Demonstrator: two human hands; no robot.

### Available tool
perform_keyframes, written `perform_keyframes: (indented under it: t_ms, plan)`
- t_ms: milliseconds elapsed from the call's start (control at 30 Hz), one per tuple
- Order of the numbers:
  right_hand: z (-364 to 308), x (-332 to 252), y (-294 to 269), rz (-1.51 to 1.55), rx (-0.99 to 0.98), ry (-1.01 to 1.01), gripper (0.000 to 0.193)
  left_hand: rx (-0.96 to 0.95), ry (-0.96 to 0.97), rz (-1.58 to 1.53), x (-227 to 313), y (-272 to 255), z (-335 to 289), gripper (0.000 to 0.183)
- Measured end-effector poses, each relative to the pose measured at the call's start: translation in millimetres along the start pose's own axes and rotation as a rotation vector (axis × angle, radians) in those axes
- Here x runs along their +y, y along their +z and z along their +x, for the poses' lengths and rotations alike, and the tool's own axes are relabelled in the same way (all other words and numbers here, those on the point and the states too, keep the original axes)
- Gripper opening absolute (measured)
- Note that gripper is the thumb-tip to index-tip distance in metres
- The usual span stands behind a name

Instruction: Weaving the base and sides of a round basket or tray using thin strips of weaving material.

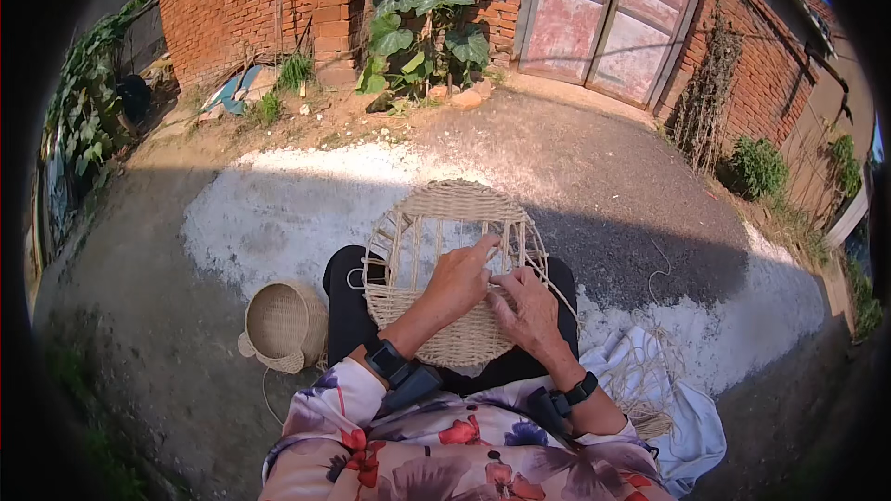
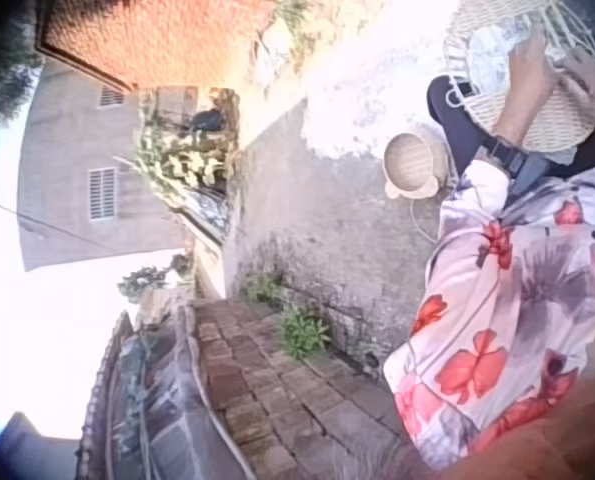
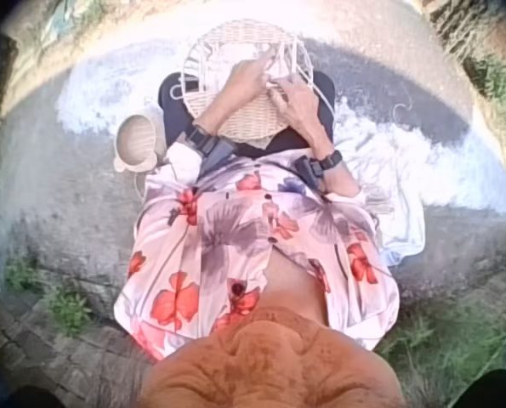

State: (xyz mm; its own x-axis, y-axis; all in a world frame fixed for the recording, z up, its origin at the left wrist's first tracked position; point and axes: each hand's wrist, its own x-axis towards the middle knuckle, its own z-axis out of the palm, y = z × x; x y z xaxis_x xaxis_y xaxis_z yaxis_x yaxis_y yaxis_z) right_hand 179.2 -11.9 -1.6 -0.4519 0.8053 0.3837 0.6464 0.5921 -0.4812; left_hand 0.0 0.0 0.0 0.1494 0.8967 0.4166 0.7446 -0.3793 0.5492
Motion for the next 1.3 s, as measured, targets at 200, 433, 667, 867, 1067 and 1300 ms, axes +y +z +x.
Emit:
perform_keyframes:
  t_ms: [200, 433, 667, 867, 1067, 1300]
  plan:
    - [-2, 7, 3, 0.1, 0.085, -0.053, 0.028, 0.01, -0.373, -0.657, -2, -5, -23, 0.038]
    - [-3, 8, 3, -0.009, 0.086, -0.151, 0.029, -0.073, -0.584, -1.655, -14, -41, -45, 0.035]
    - [-3, 4, 11, 0.114, 0.195, -0.118, 0.032, -0.209, -0.553, -0.568, -41, -98, -74, 0.022]
    - [10, -26, 30, -0.003, 0.106, -0.356, 0.036, 0.031, -0.517, -0.754, -69, -108, -71, 0.018]
    - [7, -42, 37, -0.182, 0.052, -0.368, 0.042, 0.077, -0.395, -0.873, -60, -88, 7, 0.018]
    - [21, -52, 34, -0.194, -0.118, -0.222, 0.041, 0.057, -0.155, -0.275, -48, -52, 31, 0.015]
